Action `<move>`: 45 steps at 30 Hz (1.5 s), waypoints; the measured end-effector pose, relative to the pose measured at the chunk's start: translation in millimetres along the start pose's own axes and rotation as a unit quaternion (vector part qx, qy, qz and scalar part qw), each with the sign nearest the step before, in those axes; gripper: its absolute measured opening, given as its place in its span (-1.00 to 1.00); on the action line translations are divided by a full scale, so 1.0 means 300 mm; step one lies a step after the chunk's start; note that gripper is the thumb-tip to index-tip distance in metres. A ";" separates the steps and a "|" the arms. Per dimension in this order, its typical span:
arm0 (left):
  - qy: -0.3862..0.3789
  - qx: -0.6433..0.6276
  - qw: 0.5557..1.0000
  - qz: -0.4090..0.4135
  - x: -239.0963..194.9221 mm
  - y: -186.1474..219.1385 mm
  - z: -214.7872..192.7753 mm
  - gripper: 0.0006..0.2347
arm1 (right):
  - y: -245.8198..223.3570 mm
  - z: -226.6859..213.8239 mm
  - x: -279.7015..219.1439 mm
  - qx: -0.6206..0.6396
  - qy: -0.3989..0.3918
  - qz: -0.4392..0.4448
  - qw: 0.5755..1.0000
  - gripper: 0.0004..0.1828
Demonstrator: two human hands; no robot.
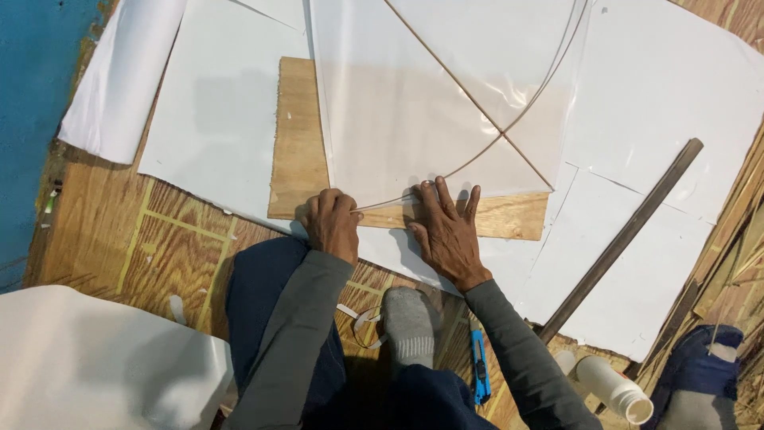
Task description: The person aligns a thin wooden stick along a curved line on a white sheet, trims the sheet with a utility knife, and then applies glue along the stick's edge to secure it. The person repeatedly presses the glued area to ensure adhesion.
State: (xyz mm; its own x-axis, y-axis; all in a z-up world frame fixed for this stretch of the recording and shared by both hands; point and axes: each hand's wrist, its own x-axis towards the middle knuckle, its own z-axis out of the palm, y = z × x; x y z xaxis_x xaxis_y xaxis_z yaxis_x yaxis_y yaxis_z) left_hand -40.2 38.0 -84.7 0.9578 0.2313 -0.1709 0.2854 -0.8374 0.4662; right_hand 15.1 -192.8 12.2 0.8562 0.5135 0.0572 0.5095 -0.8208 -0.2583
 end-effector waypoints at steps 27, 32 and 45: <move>0.047 -0.092 0.994 -0.018 0.032 0.042 -0.073 -0.80 | 0.001 0.002 0.000 -0.013 -0.011 -0.001 1.000 -0.30; 0.049 -0.216 0.964 -0.147 0.049 0.052 -0.109 -0.58 | 0.005 0.007 0.000 -0.001 -0.007 -0.001 1.000 -0.29; 0.017 -0.262 0.943 -0.204 0.074 0.122 -0.226 -0.48 | -0.171 0.102 0.285 0.082 0.057 0.028 0.995 -0.34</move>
State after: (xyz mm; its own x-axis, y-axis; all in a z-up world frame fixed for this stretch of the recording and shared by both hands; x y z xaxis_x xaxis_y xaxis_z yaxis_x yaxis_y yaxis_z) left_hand -6.3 46.1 -12.5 0.7631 0.5038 -0.4048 0.5997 -0.3186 0.7341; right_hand 59.5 -99.2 0.9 0.8915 0.4292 0.1451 0.4485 -0.7905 -0.4170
